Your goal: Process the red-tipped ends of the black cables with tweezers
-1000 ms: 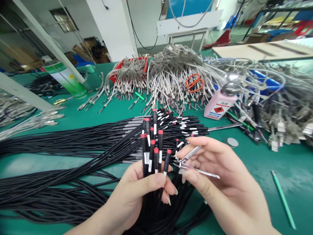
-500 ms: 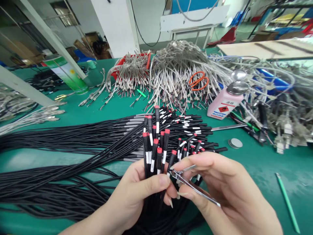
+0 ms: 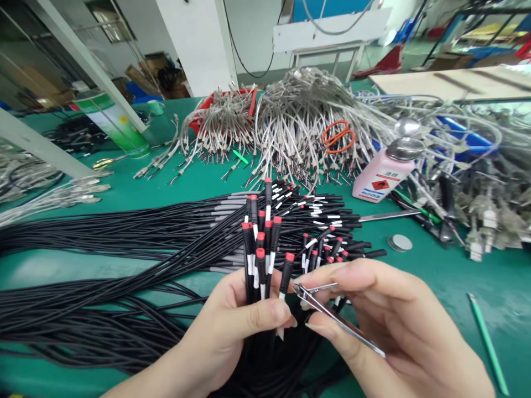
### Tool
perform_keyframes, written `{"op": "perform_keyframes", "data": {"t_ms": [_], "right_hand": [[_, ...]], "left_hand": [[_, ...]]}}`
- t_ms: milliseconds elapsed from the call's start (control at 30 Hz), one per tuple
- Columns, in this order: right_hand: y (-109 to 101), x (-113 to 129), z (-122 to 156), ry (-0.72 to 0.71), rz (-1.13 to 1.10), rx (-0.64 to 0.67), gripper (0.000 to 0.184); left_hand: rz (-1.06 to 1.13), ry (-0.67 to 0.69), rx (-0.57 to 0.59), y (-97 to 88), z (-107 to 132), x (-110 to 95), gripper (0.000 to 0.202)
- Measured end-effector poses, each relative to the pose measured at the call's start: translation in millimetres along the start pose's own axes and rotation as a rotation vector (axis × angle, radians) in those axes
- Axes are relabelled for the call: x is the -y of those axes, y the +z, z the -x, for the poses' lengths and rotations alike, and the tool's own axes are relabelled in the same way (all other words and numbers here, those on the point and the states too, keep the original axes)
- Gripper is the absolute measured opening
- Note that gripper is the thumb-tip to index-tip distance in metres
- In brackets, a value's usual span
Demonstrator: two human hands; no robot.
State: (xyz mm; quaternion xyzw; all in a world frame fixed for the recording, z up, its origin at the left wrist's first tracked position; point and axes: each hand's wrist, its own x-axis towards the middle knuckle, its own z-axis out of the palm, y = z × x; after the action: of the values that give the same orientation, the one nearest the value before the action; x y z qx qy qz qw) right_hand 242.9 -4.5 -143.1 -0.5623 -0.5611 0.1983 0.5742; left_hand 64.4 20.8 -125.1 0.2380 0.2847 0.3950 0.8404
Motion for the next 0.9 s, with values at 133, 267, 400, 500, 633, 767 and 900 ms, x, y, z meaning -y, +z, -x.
{"op": "perform_keyframes", "data": {"t_ms": [133, 267, 400, 500, 633, 767, 900], "right_hand": [[0.7, -3.2, 4.2, -0.002, -0.029, 0.022, 0.031], [-1.4, -0.6, 7.3, -0.001, -0.056, 0.062, 0.035], [-4.8, 3.6, 8.6, 0.005, -0.102, 0.158, 0.036], [-6.7, 4.4, 9.5, 0.054, -0.071, 0.189, 0.035], [-5.2, 4.1, 6.1, -0.030, -0.096, 0.219, 0.038], [-1.8, 5.8, -1.5, -0.105, -0.040, 0.272, 0.032], [-3.3, 4.3, -0.9, -0.138, -0.001, 0.291, 0.032]], "left_hand": [[0.035, -0.009, -0.025, 1.1, 0.6, -1.7, 0.021], [0.001, -0.014, -0.059, 1.1, -0.5, -3.1, 0.025], [0.014, -0.017, -0.058, 1.9, -0.2, -3.9, 0.027], [0.045, -0.014, -0.047, 3.0, 0.9, -3.9, 0.029], [0.048, -0.014, -0.047, 3.1, 1.1, -2.9, 0.029], [0.064, 0.003, -0.050, 2.7, 0.5, -2.5, 0.030], [0.060, 0.021, -0.064, 2.8, 0.1, -1.3, 0.029]]}}
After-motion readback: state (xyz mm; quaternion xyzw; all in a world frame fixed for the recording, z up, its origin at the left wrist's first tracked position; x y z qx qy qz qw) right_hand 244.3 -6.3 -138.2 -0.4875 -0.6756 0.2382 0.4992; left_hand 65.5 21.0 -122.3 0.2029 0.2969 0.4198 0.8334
